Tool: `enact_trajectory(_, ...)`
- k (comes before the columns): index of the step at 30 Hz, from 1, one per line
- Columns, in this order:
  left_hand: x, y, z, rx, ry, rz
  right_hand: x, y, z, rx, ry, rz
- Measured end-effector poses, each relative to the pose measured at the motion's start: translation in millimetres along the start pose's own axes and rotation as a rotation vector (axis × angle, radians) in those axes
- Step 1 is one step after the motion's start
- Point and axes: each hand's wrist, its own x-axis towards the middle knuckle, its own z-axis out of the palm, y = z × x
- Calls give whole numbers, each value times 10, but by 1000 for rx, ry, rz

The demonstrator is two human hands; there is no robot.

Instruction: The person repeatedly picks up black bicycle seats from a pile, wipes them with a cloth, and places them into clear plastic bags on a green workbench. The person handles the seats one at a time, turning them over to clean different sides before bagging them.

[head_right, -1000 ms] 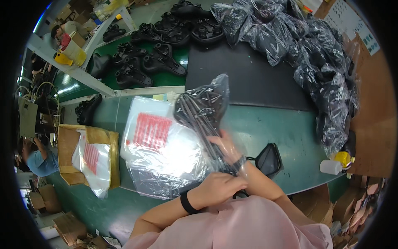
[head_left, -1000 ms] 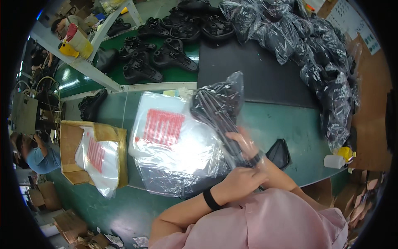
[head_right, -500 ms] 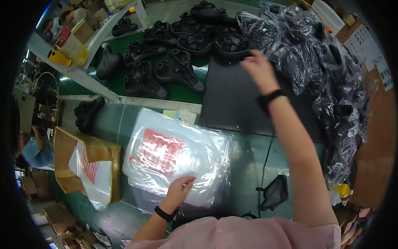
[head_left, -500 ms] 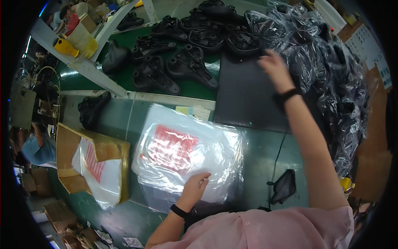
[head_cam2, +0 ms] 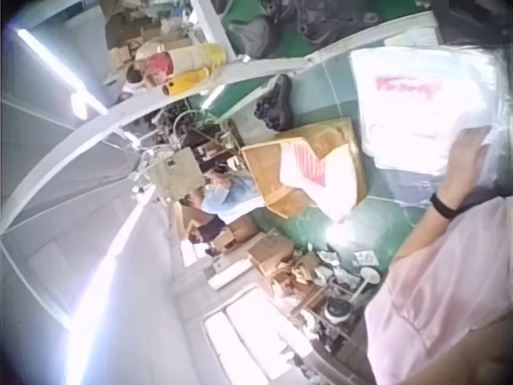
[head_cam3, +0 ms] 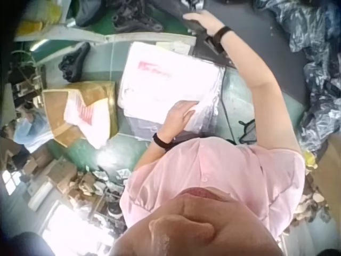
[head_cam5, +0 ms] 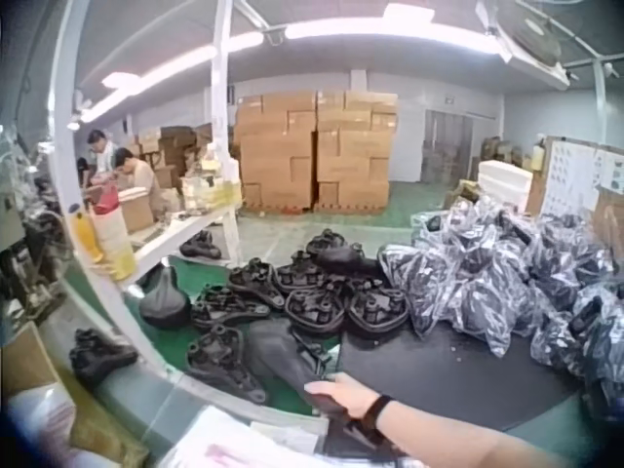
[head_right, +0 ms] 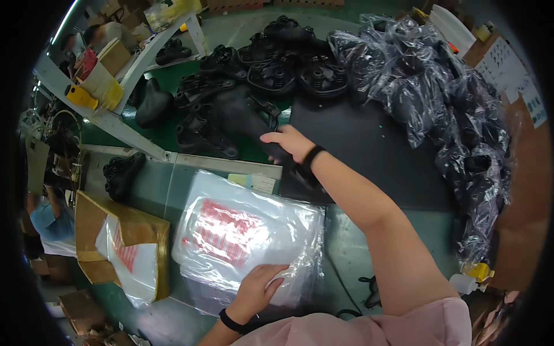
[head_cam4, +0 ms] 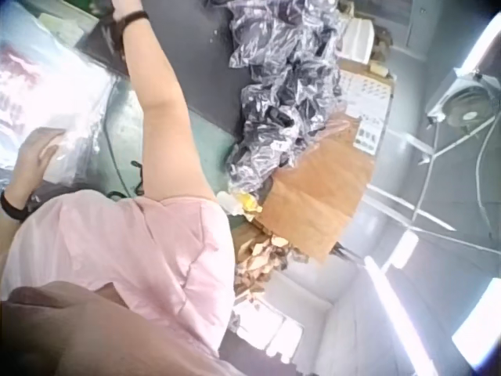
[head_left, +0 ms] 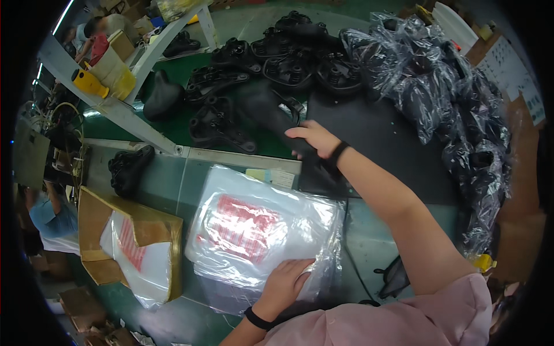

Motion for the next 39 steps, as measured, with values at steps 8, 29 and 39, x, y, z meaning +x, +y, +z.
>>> enact_trajectory(8,527,1205,-184,456,111,505,-2625,388,615,759,116,202)
enact_trajectory(29,-44,-559,1170,699,185,-69,-4340,2063,274,-791,676,34)
enact_trajectory(39,-107,-782,724,-735,305,-544,-4026,2230,216,681,291,202)
